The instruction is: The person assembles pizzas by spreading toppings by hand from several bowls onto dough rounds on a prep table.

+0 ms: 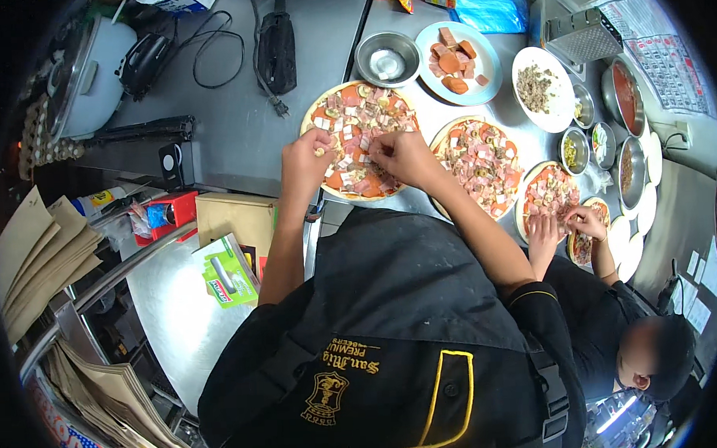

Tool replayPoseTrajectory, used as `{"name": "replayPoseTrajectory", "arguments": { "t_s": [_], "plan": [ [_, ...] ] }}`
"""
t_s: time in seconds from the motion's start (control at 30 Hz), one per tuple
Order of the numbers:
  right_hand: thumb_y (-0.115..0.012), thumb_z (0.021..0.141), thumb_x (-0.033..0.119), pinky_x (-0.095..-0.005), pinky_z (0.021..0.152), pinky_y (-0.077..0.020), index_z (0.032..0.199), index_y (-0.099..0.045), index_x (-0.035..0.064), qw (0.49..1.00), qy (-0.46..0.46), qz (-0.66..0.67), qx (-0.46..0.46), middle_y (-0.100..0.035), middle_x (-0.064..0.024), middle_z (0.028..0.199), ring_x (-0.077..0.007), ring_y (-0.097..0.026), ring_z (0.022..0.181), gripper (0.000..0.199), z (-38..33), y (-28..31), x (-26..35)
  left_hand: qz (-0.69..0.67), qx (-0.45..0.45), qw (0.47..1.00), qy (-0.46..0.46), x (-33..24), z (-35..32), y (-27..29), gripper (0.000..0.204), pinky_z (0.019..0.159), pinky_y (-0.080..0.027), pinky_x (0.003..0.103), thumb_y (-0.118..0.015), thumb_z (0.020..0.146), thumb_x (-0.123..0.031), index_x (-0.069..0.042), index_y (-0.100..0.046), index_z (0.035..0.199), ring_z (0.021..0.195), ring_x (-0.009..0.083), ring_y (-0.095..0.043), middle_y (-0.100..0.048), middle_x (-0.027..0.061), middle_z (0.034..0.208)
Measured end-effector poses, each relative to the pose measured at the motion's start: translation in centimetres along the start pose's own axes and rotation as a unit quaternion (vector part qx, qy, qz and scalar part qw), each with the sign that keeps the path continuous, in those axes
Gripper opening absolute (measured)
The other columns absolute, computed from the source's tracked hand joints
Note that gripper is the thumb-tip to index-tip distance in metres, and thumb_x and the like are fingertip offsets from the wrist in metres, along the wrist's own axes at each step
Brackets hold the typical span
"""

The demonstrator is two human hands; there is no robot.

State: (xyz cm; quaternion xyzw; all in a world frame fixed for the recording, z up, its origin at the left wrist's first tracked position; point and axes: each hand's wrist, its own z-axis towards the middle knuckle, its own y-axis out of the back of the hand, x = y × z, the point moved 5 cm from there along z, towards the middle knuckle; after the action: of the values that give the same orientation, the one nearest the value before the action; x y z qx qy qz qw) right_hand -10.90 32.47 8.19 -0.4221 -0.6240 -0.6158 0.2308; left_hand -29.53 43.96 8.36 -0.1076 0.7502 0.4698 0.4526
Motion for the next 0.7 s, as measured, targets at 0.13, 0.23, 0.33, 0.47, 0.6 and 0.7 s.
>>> {"name": "replayPoseTrajectory", "arguments": {
  "t_s": [0.13,0.23,0.33,0.47,0.6,0.7],
  "plan": [
    [-0.072,0.090,0.025,-0.0464,0.068,-0.0552,0.093,-0.077,0.0025,0.998,0.031,0.048,-0.034,-0.070,-0.0219,0.076,-0.0385,-0.070,0.071,0.023,2.2,-0.5,1.5,-0.002,-0.015,0.999,0.042,-0.5,-0.3,0.7,0.022,0.076,-0.056,0.034,-0.079,0.079,-0.010,-0.001,-0.073,0.097,0.084,0.0174,-0.073,-0.076,0.0095,0.089],
    [-0.072,0.089,0.024,-0.0458,0.069,-0.0557,0.094,-0.078,0.0038,0.999,0.013,0.037,-0.008,-0.071,-0.0210,0.076,-0.0377,-0.071,0.071,0.022,4.9,-2.0,2.0,-0.027,-0.035,0.996,0.082,-0.3,-0.5,1.4,0.021,0.078,-0.056,0.034,-0.080,0.081,-0.013,-0.002,-0.074,0.098,0.086,0.0177,-0.073,-0.077,0.0102,0.090],
    [-0.073,0.087,0.022,-0.0450,0.070,-0.0565,0.095,-0.078,0.0051,1.000,0.002,0.001,0.018,-0.071,-0.0202,0.075,-0.0367,-0.071,0.071,0.020,5.6,-2.5,2.1,-0.038,-0.065,0.994,0.082,0.6,-0.8,2.0,0.020,0.078,-0.056,0.034,-0.080,0.084,-0.014,-0.002,-0.074,0.099,0.088,0.0184,-0.073,-0.077,0.0106,0.091],
    [-0.073,0.085,0.021,-0.0444,0.072,-0.0576,0.095,-0.079,0.0072,0.995,0.040,-0.059,0.064,-0.071,-0.0192,0.074,-0.0348,-0.071,0.068,0.018,3.8,-2.6,2.9,-0.011,-0.092,0.994,0.064,1.8,-0.2,2.5,0.019,0.080,-0.056,0.033,-0.080,0.086,-0.017,-0.002,-0.075,0.099,0.089,0.0193,-0.073,-0.077,0.0101,0.093],
    [-0.073,0.083,0.016,-0.0425,0.075,-0.0575,0.095,-0.080,0.0085,0.993,0.054,0.007,0.105,-0.074,-0.0168,0.077,-0.0314,-0.072,0.071,0.016,2.2,-4.1,3.3,-0.035,-0.125,0.991,0.033,2.8,0.4,2.1,0.022,0.083,-0.055,0.032,-0.081,0.087,-0.016,-0.001,-0.074,0.100,0.089,0.0172,-0.071,-0.077,0.0090,0.093],
    [-0.072,0.083,0.015,-0.0419,0.076,-0.0572,0.095,-0.079,0.0071,0.985,0.085,0.024,0.150,-0.074,-0.0174,0.079,-0.0312,-0.072,0.072,0.015,1.5,-5.3,3.9,-0.133,-0.129,0.982,0.024,5.3,1.4,1.4,0.019,0.084,-0.055,0.032,-0.081,0.085,-0.015,-0.002,-0.075,0.097,0.090,0.0168,-0.072,-0.077,0.0089,0.092]
  ]
}}
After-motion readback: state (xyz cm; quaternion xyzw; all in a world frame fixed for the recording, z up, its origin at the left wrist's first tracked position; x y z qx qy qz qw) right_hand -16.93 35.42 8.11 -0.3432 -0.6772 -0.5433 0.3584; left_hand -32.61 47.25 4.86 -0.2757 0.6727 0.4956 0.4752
